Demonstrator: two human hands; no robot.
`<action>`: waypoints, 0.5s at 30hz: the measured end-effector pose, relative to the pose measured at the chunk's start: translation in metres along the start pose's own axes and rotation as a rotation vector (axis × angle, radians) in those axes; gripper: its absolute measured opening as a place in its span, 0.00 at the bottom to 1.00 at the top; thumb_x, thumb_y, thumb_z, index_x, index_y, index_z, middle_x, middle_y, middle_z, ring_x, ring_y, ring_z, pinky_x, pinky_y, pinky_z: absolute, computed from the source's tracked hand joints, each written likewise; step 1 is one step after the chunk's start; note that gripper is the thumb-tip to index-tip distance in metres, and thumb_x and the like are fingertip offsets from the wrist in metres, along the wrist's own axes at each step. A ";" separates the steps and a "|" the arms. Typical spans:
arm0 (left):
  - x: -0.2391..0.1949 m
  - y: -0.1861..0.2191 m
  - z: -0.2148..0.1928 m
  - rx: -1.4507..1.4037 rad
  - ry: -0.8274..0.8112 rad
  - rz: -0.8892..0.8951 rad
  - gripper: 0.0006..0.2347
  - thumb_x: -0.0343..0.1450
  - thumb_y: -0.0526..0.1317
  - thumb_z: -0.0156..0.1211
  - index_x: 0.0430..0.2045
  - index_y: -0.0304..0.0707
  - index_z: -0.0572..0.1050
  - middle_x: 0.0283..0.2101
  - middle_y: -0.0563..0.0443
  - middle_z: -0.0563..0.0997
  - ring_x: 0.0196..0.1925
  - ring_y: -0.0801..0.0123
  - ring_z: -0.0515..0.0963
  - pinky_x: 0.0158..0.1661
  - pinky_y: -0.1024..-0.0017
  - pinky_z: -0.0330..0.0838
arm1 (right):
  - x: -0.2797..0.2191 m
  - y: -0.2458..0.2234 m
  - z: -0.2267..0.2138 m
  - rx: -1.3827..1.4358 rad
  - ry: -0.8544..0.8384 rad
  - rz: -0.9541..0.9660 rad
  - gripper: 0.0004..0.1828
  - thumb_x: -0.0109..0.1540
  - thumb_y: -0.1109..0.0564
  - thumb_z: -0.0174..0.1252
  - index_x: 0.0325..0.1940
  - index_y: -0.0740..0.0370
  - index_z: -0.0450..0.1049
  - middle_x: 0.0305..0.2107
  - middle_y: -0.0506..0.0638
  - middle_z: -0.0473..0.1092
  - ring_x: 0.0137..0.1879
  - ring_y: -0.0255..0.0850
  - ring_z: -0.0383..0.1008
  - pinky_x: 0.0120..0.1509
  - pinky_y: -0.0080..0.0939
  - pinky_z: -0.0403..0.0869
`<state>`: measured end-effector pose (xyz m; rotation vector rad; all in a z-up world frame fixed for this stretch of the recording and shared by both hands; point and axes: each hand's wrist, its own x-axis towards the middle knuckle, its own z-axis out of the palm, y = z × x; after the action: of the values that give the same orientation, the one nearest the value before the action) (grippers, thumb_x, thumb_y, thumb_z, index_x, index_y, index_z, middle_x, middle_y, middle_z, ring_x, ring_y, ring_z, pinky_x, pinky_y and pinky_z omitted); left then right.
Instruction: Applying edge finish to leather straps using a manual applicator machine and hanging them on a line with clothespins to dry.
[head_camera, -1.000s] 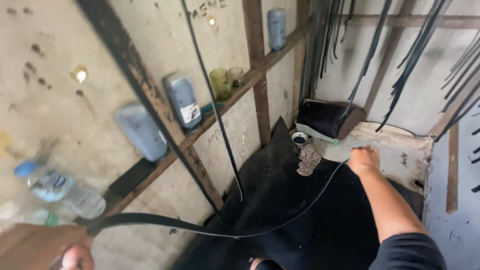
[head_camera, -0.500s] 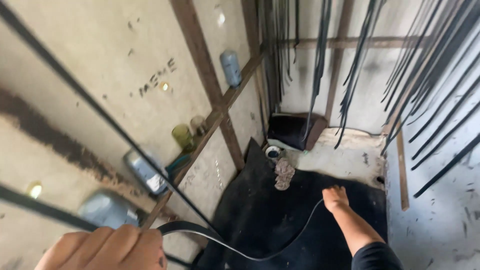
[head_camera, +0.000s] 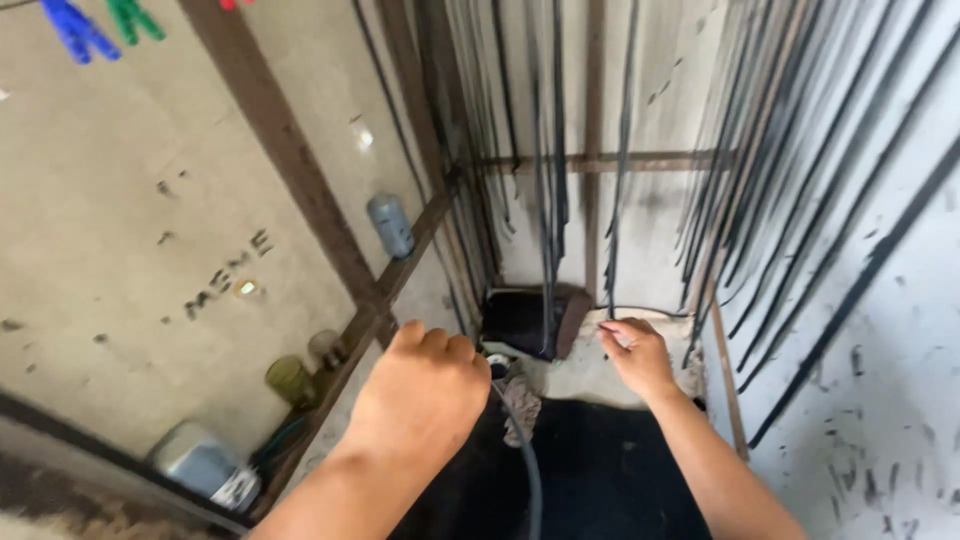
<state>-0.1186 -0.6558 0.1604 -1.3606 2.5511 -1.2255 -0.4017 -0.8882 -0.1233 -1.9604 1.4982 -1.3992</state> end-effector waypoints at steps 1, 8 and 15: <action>0.014 0.005 0.019 0.027 -0.021 0.035 0.06 0.55 0.33 0.64 0.16 0.52 0.77 0.23 0.55 0.76 0.25 0.59 0.76 0.39 0.59 0.69 | 0.007 -0.038 -0.021 0.197 0.084 -0.077 0.13 0.61 0.49 0.66 0.45 0.56 0.85 0.39 0.47 0.80 0.47 0.36 0.78 0.56 0.35 0.74; 0.077 0.032 0.044 0.035 -0.159 0.116 0.05 0.66 0.40 0.59 0.29 0.50 0.82 0.34 0.51 0.82 0.36 0.56 0.82 0.47 0.55 0.69 | -0.017 -0.211 -0.098 0.198 0.012 -0.686 0.13 0.59 0.55 0.70 0.45 0.61 0.82 0.33 0.50 0.80 0.38 0.42 0.76 0.50 0.48 0.73; 0.104 0.061 0.030 -0.026 -0.374 0.207 0.07 0.71 0.36 0.57 0.23 0.47 0.79 0.29 0.51 0.79 0.32 0.59 0.77 0.43 0.57 0.67 | -0.018 -0.216 -0.107 0.285 -0.018 -0.695 0.06 0.58 0.65 0.69 0.29 0.61 0.77 0.26 0.46 0.76 0.34 0.40 0.71 0.47 0.41 0.71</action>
<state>-0.2165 -0.7288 0.1358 -1.1613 2.3748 -0.8182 -0.3678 -0.7528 0.0734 -2.3865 0.5544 -1.7150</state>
